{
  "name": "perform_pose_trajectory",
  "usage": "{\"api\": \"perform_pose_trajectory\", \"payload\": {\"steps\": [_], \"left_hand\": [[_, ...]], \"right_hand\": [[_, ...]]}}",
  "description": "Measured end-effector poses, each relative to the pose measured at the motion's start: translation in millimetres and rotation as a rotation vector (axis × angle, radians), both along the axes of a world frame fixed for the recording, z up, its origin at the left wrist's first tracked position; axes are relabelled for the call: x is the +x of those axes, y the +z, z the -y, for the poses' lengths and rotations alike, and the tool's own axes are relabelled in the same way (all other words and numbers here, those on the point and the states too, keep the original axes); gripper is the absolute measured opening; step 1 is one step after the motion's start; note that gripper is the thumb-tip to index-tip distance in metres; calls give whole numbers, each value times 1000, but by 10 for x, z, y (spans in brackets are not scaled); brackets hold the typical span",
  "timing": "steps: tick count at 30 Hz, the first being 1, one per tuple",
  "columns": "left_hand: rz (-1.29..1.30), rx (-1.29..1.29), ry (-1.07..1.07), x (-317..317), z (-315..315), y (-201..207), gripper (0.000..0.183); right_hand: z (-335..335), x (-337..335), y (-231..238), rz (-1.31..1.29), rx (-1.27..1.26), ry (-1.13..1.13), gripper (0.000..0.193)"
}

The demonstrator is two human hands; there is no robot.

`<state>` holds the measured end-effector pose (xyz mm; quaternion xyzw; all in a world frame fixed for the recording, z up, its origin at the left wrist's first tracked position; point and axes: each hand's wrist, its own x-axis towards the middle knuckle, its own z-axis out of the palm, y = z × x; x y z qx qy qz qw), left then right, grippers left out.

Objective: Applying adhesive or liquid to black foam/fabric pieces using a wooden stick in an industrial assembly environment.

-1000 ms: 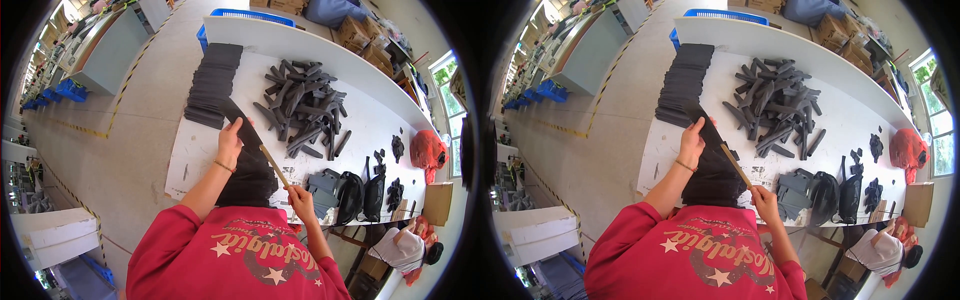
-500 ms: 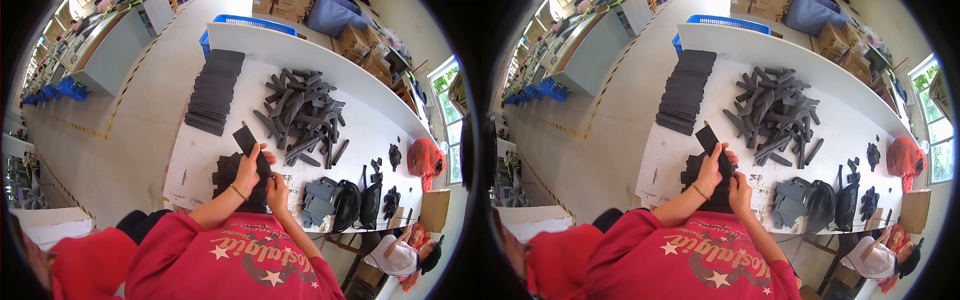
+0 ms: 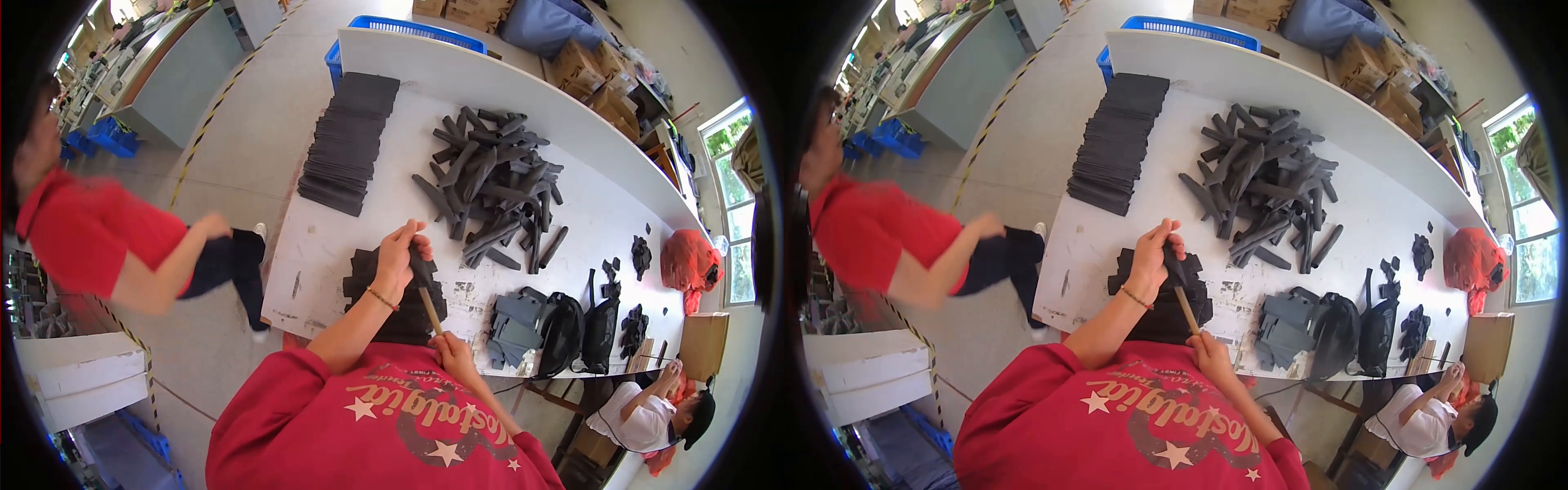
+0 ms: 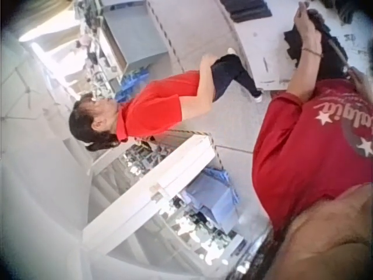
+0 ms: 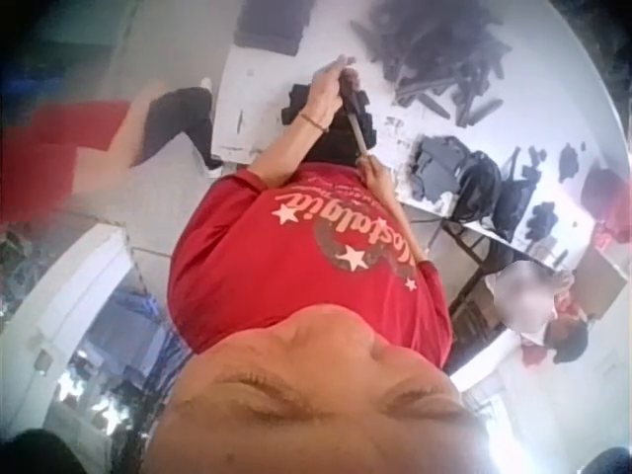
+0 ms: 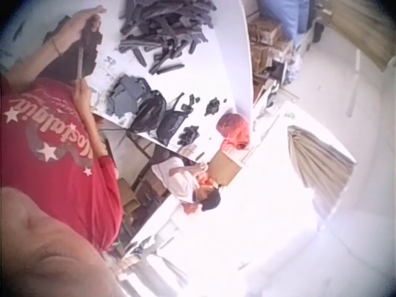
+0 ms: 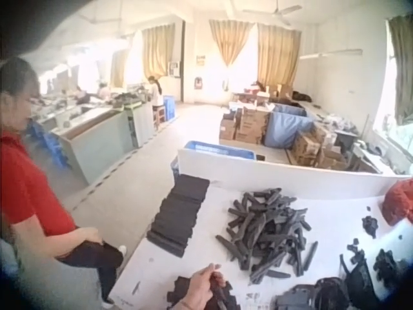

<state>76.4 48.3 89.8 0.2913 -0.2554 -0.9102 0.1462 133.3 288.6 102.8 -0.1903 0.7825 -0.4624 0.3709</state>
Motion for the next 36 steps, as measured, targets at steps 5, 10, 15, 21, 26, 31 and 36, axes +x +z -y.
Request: {"api": "perform_pose_trajectory", "payload": {"steps": [5, 10, 15, 21, 26, 31, 36], "left_hand": [[-150, 215, 49, 54, -143, 7, 46], [26, -37, 83, 47, -65, 127, 36], [71, -34, 79, 73, 8, -107, 36], [-3, 110, 95, -54, -44, 291, 48], [-12, 77, -74, 88, -192, 134, 33], [89, 164, 172, -97, 276, -235, 34], [-83, 87, 43, -170, 540, -111, 27]], "right_hand": [[89, -123, 175, -33, -6, -136, 20], [195, -48, 101, -41, 2, -74, 20], [-60, -61, 230, 222, 49, 65, 28], [-126, -17, 575, 267, 12, -78, 28], [-14, -63, 270, -53, 3, 29, 20], [-195, 192, 410, -377, 346, 165, 19], [-480, 51, 757, 43, 188, 49, 26]]}}
